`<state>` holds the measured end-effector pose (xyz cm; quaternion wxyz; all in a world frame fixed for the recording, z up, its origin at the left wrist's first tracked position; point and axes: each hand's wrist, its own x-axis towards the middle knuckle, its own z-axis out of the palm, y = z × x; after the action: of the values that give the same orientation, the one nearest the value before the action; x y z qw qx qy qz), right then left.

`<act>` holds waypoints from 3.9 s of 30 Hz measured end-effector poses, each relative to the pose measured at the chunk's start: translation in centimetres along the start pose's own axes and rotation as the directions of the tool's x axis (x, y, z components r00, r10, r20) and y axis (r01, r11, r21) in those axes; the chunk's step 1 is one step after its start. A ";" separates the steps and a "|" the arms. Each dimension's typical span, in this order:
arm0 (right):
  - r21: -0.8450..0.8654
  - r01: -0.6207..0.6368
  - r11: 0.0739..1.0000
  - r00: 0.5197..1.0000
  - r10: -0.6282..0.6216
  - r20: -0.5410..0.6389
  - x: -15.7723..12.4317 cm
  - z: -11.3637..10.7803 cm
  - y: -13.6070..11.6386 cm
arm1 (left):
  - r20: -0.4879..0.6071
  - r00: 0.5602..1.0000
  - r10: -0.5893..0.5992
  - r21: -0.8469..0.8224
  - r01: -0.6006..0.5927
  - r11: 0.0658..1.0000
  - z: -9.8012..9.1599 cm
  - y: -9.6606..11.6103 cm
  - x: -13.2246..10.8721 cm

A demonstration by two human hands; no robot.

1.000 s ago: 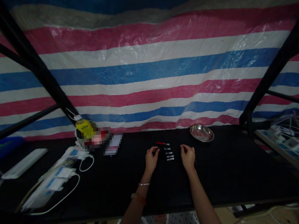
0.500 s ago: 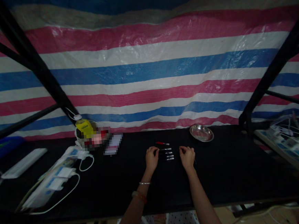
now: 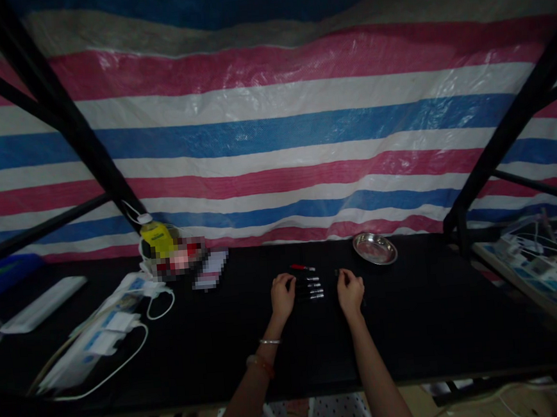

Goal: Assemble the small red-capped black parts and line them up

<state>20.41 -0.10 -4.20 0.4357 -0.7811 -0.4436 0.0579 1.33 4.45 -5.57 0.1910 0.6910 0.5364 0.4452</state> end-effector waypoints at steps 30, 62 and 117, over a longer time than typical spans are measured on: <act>-0.235 0.158 0.959 0.974 -0.111 0.199 -0.3 1.7 0.1 | 0.021 1.000 -0.003 -0.048 0.004 0.999 -0.1 0.1 0.1; 0.765 -0.635 0.111 0.765 -0.049 0.642 1.3 2.0 -3.6 | -0.078 0.965 -0.249 -0.391 0.200 0.898 -0.7 0.7 0.1; 0.005 -0.223 0.975 0.975 0.223 0.002 0.7 0.2 -1.8 | -0.096 0.974 -0.203 -0.201 0.181 0.963 -0.8 0.5 0.1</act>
<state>19.54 1.01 -2.80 0.4282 -0.8247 -0.3533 0.1079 0.94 4.17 -4.78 0.2674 0.5871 0.5661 0.5132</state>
